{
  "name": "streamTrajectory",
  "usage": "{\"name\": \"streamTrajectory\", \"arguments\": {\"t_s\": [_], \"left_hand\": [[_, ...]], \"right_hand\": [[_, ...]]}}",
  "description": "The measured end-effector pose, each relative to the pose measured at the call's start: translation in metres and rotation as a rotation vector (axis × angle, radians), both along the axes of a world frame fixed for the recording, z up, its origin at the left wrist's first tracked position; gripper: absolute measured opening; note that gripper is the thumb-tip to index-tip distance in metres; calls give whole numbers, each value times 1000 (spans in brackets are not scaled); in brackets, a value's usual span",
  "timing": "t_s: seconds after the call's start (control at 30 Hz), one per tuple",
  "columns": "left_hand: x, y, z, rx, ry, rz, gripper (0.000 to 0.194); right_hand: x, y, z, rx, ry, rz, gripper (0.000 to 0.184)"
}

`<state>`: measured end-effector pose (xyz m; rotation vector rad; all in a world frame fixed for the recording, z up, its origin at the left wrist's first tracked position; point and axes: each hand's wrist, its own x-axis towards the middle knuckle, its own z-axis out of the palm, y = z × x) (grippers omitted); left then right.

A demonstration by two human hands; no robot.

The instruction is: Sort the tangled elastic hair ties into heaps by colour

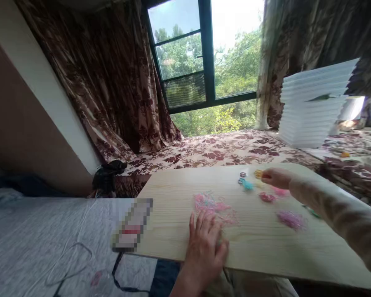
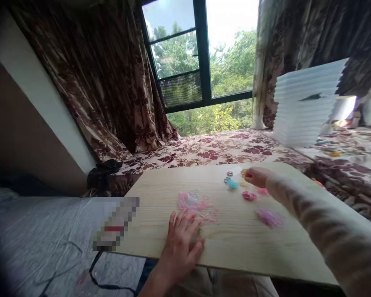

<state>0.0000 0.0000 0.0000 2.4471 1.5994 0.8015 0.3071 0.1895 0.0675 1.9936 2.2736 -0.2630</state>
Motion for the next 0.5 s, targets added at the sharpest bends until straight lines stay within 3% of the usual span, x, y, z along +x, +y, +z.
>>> {"name": "streamTrajectory", "arguments": {"t_s": [0.33, 0.5], "left_hand": [[1, -4, -2, 43, -17, -8, 37], [2, -4, -3, 58, -25, -16, 38]], "right_hand": [[-3, -5, 0, 29, -23, 3, 31], [-7, -12, 16, 71, -53, 1, 30]]}}
